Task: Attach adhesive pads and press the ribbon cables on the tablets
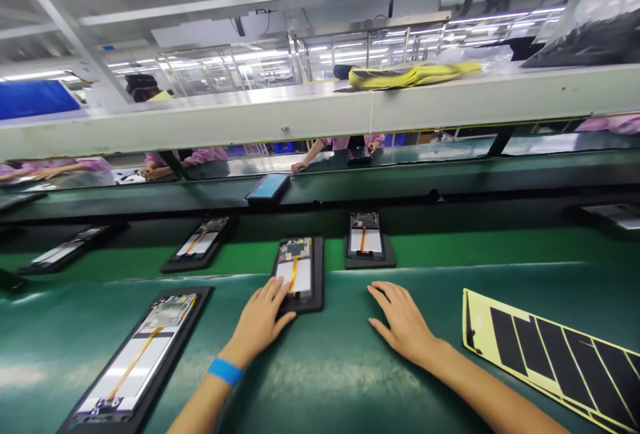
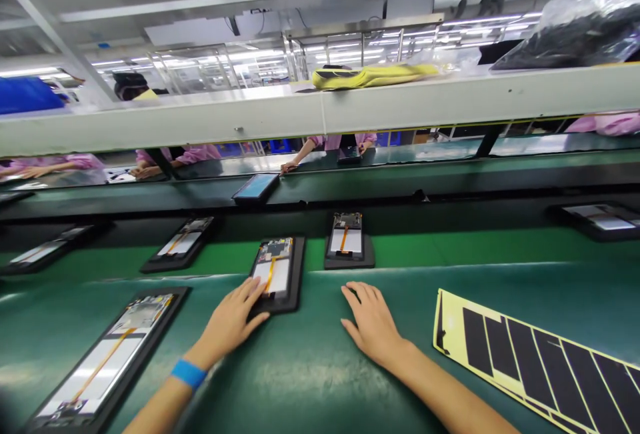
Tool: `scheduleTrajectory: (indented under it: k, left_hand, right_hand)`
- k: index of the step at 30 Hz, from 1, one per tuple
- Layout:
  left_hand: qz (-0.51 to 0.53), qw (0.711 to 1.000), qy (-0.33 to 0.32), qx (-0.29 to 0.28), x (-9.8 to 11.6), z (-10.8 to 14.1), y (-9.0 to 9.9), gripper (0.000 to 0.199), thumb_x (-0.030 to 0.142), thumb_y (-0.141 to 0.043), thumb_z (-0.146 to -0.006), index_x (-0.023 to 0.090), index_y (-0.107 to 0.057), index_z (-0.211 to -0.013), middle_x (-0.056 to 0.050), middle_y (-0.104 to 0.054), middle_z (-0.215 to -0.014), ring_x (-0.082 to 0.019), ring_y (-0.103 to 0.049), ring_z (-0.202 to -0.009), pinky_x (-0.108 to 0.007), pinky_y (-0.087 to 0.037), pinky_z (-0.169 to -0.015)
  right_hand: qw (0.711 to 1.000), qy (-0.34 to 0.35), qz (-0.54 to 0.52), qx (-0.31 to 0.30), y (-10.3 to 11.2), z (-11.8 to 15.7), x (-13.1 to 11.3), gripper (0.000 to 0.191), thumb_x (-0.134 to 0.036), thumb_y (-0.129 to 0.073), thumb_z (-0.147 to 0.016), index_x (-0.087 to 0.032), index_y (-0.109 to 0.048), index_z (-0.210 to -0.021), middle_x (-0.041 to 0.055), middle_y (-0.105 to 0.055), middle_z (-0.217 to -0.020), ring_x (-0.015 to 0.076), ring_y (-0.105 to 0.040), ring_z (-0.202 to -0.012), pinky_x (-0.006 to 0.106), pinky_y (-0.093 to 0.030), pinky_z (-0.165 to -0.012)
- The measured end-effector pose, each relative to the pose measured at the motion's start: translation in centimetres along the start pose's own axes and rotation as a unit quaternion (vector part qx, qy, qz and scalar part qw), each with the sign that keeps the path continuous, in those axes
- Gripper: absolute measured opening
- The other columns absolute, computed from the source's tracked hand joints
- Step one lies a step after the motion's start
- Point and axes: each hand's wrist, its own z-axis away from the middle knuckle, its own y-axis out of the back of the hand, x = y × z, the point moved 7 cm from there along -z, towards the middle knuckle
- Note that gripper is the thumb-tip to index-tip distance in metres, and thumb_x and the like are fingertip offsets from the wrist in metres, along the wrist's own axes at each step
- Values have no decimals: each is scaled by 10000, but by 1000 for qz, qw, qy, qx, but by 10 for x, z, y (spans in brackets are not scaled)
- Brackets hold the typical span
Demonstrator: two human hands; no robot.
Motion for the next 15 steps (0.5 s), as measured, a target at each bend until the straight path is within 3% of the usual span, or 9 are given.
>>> scheduleTrajectory:
  k: [4,6,9,11,15]
  left_hand:
    - [1,994,100,36,-20,-64,4,496,252,-523,-943,131,-532,-1424,-257,-525,-1490,-417,-463,-1420,-679,-360,-1132]
    - [17,991,125,47,-13,-84,2,523,214,-502,-939,117,-500,-1453,-263,-484,-1519,-415,-406,-1459,-677,-322,-1156]
    - [79,991,105,22,21,-102,-12,521,285,-549,-952,154,-516,-1455,-193,-500,-1527,-349,-417,-1464,-532,-336,-1207]
    - [134,988,81,-8,51,-111,-24,522,343,-581,-967,173,-520,-1457,-165,-499,-1536,-320,-430,-1456,-493,-330,-1223]
    - [247,965,57,-62,105,-129,-45,484,422,-615,-993,203,-540,-1418,-138,-497,-1517,-320,-500,-1374,-584,-399,-1148]
  right_hand:
    - [999,-54,-5,-8,5,5,25,504,-250,-612,-896,-201,-568,-1395,144,-594,-1394,322,-555,-1281,536,-469,-1086]
    - [995,-93,-31,-8,8,3,39,469,-275,-590,-903,-199,-596,-1366,148,-600,-1383,322,-558,-1277,539,-463,-1086]
    - [975,-180,-131,23,14,-4,66,450,-319,-612,-870,-221,-639,-1308,126,-615,-1366,315,-542,-1300,529,-406,-1147]
    - [950,-245,-185,49,15,-12,90,501,-352,-634,-839,-215,-629,-1320,122,-596,-1392,315,-505,-1342,512,-354,-1193]
    - [900,-371,-215,74,7,-29,137,710,-408,-626,-830,-120,-488,-1463,209,-485,-1494,355,-471,-1384,530,-390,-1158]
